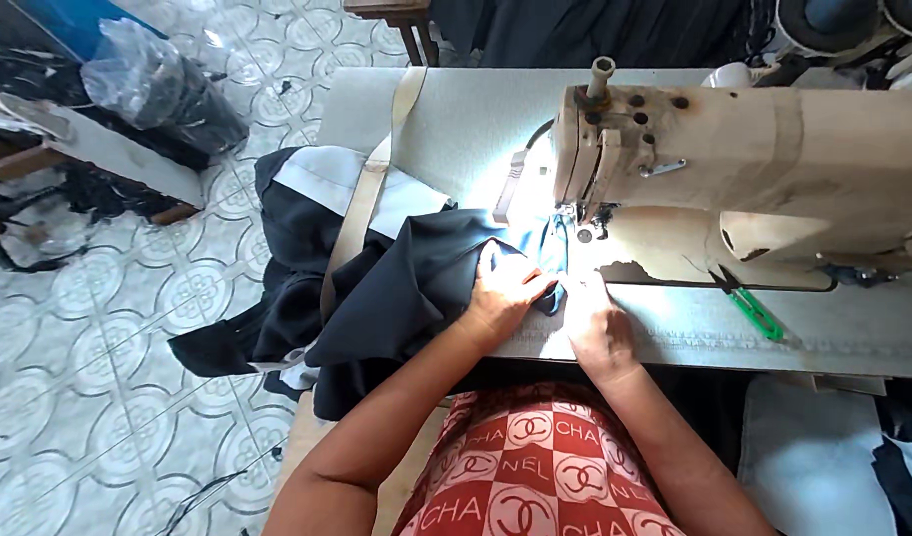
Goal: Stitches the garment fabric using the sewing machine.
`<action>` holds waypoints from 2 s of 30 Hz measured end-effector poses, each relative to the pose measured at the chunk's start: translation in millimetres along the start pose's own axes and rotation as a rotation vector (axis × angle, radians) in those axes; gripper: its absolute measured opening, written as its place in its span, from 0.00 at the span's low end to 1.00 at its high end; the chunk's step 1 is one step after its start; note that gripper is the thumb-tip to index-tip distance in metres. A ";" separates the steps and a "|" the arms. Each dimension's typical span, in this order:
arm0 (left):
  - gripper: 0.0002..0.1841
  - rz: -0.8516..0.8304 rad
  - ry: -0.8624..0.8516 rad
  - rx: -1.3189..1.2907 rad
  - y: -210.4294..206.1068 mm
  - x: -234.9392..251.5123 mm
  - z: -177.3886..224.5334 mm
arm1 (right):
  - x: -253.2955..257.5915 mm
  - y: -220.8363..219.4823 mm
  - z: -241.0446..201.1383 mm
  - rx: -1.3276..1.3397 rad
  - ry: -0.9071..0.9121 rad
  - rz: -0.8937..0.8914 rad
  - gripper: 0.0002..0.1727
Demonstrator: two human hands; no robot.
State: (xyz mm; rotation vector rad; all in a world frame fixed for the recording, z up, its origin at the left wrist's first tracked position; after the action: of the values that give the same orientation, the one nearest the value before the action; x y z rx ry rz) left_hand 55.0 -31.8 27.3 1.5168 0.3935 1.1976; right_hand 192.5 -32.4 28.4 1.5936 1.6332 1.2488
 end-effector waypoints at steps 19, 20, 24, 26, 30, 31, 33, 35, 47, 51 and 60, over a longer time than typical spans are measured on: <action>0.18 -0.070 0.035 -0.054 -2.0 20.7 -12.1 | 23.3 -8.8 -3.4 -0.036 0.196 0.121 0.15; 0.18 -0.076 0.038 -0.068 -2.4 25.2 -15.5 | 28.3 -10.0 -2.3 -0.010 0.189 0.104 0.15; 0.18 -0.096 0.060 -0.099 -7.0 39.1 -27.3 | 47.4 -11.2 -2.2 0.020 0.116 -0.002 0.18; 0.19 -0.126 0.088 -0.086 -10.4 41.7 -31.3 | 53.1 -15.2 0.6 0.013 0.070 -0.052 0.18; 0.17 -0.117 0.105 -0.098 -12.2 41.8 -33.1 | 56.6 -16.9 4.5 0.034 -0.014 -0.097 0.17; 0.18 -0.123 0.105 -0.106 -12.0 41.6 -33.3 | 56.4 -17.2 4.4 0.047 -0.018 -0.098 0.17; 0.20 -0.133 0.101 -0.116 -13.3 41.1 -34.1 | 56.4 -17.7 6.0 0.056 -0.012 -0.094 0.17; 0.20 -0.102 0.088 -0.141 -14.3 40.2 -34.8 | 53.4 -17.2 12.0 0.077 0.014 -0.040 0.17; 0.23 -0.295 0.427 -0.556 5.9 43.7 -57.5 | 59.9 -21.9 3.3 0.209 -0.092 -0.026 0.14; 0.33 -0.214 0.166 -0.453 11.2 35.9 -49.5 | 44.0 -13.8 8.7 0.551 -0.109 -0.050 0.12; 0.10 -0.111 -0.201 -0.072 35.0 20.1 -16.7 | -3.4 17.1 20.3 0.569 -0.350 -0.108 0.22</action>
State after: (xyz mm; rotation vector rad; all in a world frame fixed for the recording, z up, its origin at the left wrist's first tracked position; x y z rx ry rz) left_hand 37.6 -18.9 65.2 1.5169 0.2924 0.9531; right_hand 218.7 -32.9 33.9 1.8820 1.8999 0.4223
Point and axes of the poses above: each hand's wrist, its own x-axis towards the middle knuckle, its own y-axis out of the back of the hand, z = x × y, the point moved 6 cm from there along x, towards the middle knuckle, and after that the axes turned 5 degrees about -y, right-handed, at the moved point
